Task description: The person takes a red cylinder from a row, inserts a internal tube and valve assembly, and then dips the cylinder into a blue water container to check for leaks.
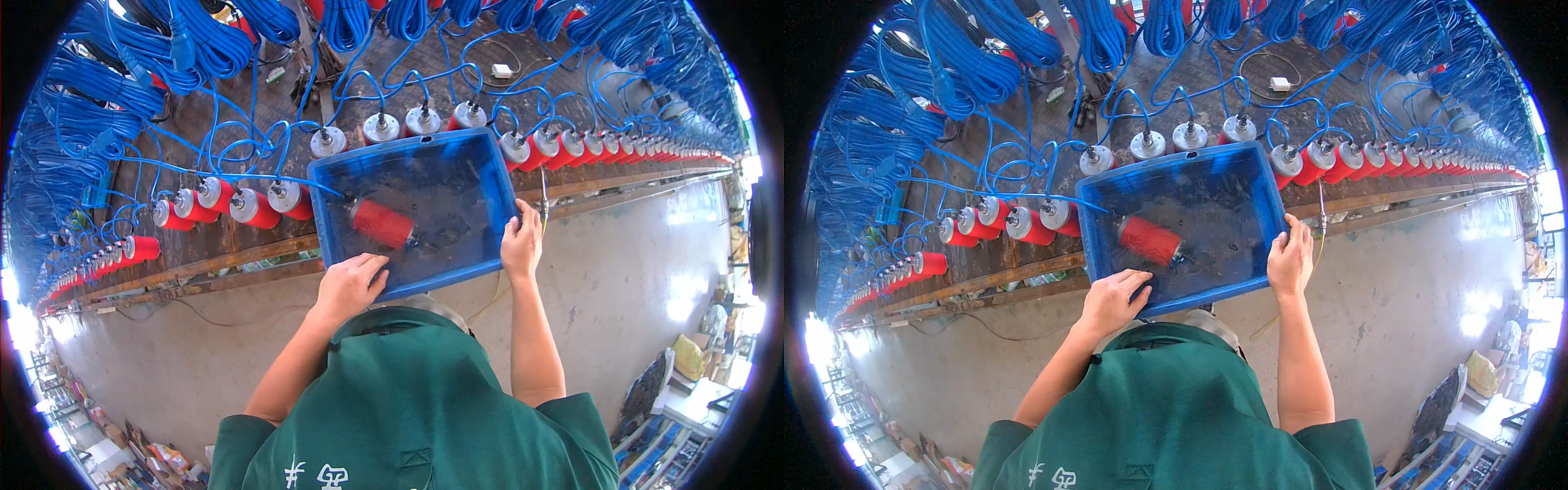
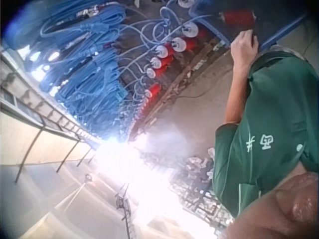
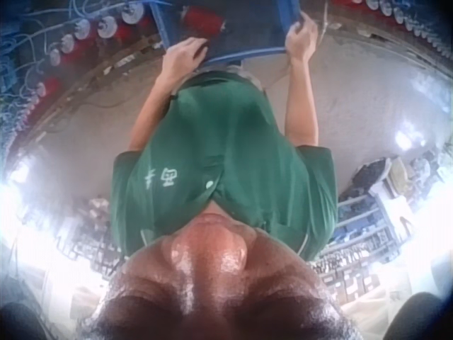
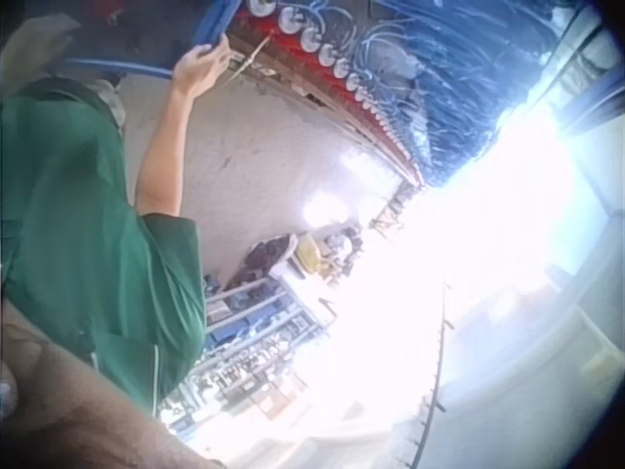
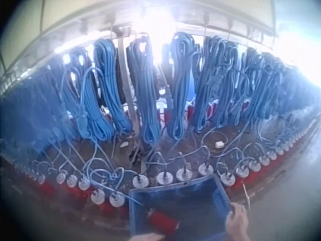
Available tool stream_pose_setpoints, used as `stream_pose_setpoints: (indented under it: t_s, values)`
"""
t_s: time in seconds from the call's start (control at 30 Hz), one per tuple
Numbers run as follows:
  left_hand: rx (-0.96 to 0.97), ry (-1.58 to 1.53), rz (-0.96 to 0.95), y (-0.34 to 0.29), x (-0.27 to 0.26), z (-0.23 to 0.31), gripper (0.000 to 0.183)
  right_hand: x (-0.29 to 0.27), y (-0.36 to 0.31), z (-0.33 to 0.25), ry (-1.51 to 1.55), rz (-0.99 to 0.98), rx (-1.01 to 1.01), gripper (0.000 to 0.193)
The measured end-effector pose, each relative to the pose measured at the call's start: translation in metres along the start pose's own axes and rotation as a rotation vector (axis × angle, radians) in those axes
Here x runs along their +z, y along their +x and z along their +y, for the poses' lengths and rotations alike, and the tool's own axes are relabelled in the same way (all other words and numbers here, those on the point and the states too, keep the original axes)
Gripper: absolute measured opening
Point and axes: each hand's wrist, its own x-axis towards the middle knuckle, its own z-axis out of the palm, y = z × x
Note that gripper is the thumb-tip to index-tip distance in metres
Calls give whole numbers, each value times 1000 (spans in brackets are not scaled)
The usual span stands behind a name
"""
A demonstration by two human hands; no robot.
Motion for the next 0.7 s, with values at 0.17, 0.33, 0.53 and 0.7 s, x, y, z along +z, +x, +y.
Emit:
stream_pose_setpoints:
  t_s: [0.17, 0.33, 0.53, 0.7]
  values:
    - [9, 6, 23, 0, 2, -1, 23, -3, 0, -4, 17, 3, 1, 39]
    - [12, 9, 19, 1, 1, 1, 23, -2, 1, -3, 30, 8, -7, 39]
    - [18, 33, 26, 1, 2, 1, 22, -2, 2, -3, 44, 0, 0, 38]
    - [16, 32, 24, 2, 2, 2, 23, -2, 1, -1, 31, 3, -3, 38]
